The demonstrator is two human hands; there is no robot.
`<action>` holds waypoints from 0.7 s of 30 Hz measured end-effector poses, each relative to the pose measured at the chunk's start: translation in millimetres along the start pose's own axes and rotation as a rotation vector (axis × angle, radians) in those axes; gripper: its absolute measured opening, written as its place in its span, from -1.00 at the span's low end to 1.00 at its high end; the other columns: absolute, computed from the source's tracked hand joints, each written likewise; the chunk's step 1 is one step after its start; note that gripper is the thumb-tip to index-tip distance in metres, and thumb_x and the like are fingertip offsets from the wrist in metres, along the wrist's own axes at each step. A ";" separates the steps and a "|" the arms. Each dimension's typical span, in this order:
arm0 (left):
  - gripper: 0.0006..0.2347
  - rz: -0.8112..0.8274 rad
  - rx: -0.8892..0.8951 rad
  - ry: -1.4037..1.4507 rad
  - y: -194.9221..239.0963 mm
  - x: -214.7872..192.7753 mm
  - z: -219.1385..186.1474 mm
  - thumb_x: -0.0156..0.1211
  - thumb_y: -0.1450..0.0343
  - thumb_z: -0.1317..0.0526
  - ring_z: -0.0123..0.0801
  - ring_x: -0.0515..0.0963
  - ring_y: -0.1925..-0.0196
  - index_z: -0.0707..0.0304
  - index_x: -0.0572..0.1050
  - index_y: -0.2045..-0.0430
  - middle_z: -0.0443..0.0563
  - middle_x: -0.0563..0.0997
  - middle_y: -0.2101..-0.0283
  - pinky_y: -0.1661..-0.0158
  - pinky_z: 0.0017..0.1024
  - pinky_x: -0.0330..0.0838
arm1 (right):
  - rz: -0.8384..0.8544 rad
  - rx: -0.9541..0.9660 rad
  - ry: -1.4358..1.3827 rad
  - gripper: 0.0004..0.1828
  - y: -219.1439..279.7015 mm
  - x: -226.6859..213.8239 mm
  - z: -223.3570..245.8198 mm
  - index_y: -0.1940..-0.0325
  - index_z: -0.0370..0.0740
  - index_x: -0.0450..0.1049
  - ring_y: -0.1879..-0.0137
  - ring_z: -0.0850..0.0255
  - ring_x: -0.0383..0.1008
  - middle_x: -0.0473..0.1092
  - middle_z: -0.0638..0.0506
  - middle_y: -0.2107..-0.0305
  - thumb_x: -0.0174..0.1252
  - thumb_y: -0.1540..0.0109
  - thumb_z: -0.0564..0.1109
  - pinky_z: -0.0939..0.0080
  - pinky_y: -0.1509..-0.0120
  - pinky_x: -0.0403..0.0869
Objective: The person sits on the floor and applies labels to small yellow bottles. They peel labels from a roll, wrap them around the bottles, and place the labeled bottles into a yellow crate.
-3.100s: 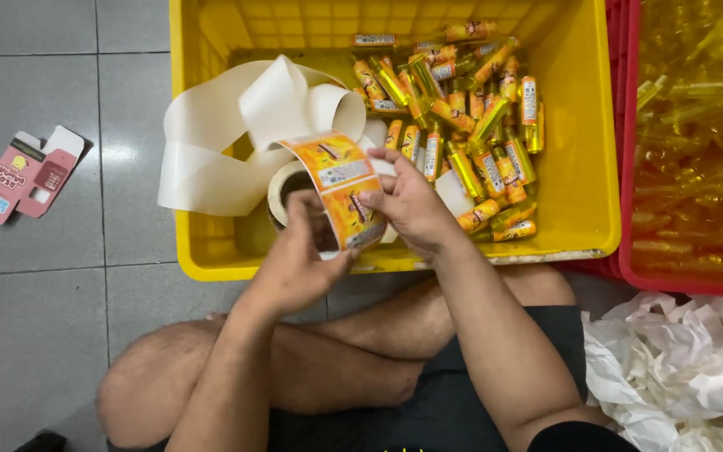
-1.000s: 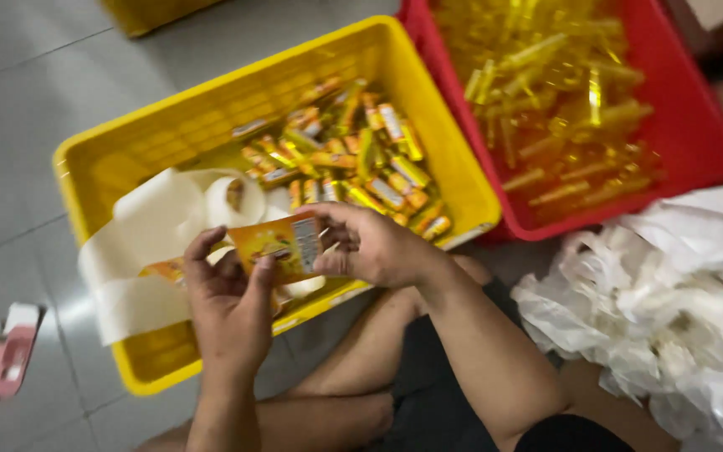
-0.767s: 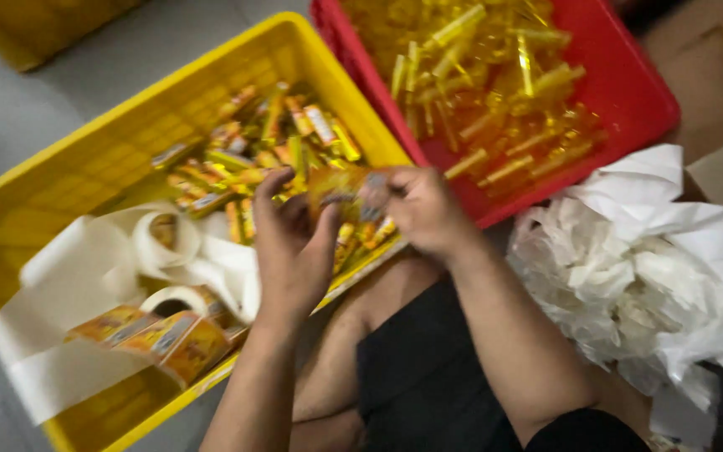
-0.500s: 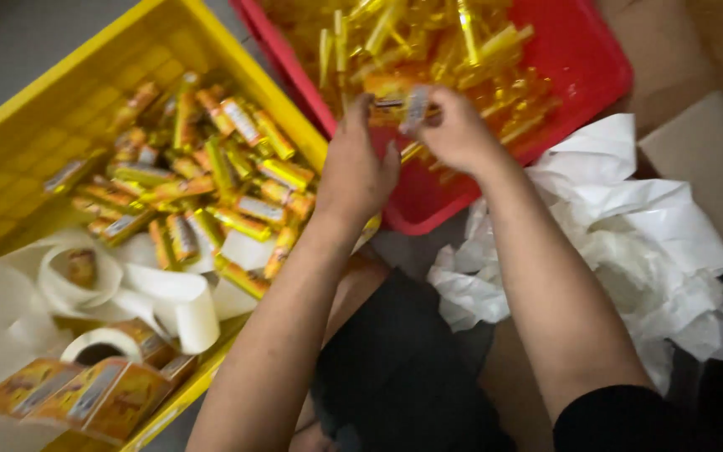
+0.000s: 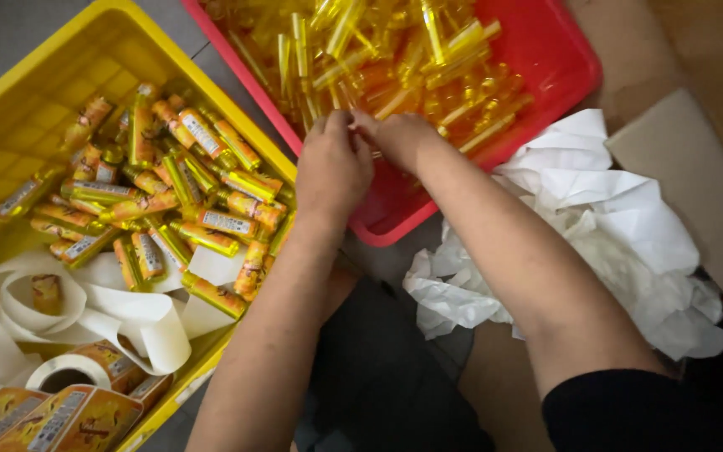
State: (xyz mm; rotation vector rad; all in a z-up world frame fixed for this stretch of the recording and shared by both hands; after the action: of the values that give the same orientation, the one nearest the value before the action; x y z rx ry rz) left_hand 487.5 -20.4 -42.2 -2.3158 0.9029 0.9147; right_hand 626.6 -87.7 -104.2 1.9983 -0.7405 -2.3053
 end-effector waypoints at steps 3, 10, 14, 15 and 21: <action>-0.81 -0.223 0.099 0.352 3.1 -29.5 -5.8 0.12 -0.30 0.45 -0.24 0.50 0.47 0.40 0.41 0.23 0.07 0.53 0.42 0.40 -0.34 0.44 | -0.135 0.183 -0.458 0.09 18.8 -17.1 -17.0 -0.56 0.32 -0.07 0.20 -0.09 0.59 0.54 -0.06 0.26 0.35 -0.13 -0.28 -0.11 0.15 0.52; -0.49 -0.005 -0.145 0.658 43.6 -53.7 -4.2 0.37 -0.37 0.14 -0.24 0.58 0.04 0.41 0.25 -0.07 0.17 0.51 0.03 0.04 -0.36 0.54 | -0.599 0.014 -1.133 0.00 92.4 -69.0 49.4 -0.39 -0.25 -0.18 0.14 0.15 0.65 0.58 -0.22 0.10 0.43 -0.14 -0.30 0.26 0.14 0.60; -0.67 0.073 -0.311 1.005 79.6 -84.3 16.7 0.19 -0.48 0.24 -0.10 0.59 -0.03 0.31 0.31 -0.10 0.21 0.50 -0.03 0.06 -0.12 0.62 | -0.541 -0.039 -1.156 0.14 112.2 -90.9 110.0 -0.42 -0.33 -0.27 -0.02 0.10 0.66 0.59 -0.11 0.02 0.51 -0.13 -0.16 0.23 -0.08 0.63; -0.67 0.080 -0.387 1.114 92.8 -95.9 22.6 0.11 -0.50 0.26 -0.21 0.57 -0.01 0.25 0.28 -0.15 0.13 0.49 -0.07 0.07 -0.17 0.64 | -0.509 -0.096 -1.181 0.26 119.3 -100.0 128.1 -0.50 -0.34 -0.42 -0.07 0.07 0.65 0.58 -0.12 0.00 0.47 -0.13 -0.26 0.18 -0.12 0.63; -0.82 -0.204 -0.510 1.274 158.7 -176.2 94.8 -0.08 -0.58 0.20 -0.19 0.63 0.06 0.14 0.32 -0.05 0.07 0.51 0.03 0.21 -0.17 0.72 | -0.320 -0.402 -1.176 0.17 111.5 -107.6 222.4 -0.59 -0.16 -0.34 -0.17 -0.30 0.58 0.45 -0.40 -0.16 0.44 -0.24 -0.11 -0.09 -0.16 0.61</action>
State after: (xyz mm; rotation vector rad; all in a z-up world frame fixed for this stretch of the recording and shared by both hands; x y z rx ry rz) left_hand 235.8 4.8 -6.5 -3.3233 0.8476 -0.6583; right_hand 405.7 -77.6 52.5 0.4846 0.1464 -3.3414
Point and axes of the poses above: each hand's wrist, its own y-axis away from the middle knuckle, its own x-axis out of the palm, z = x × y, the point moved 3 cm from there along -y, towards the middle knuckle
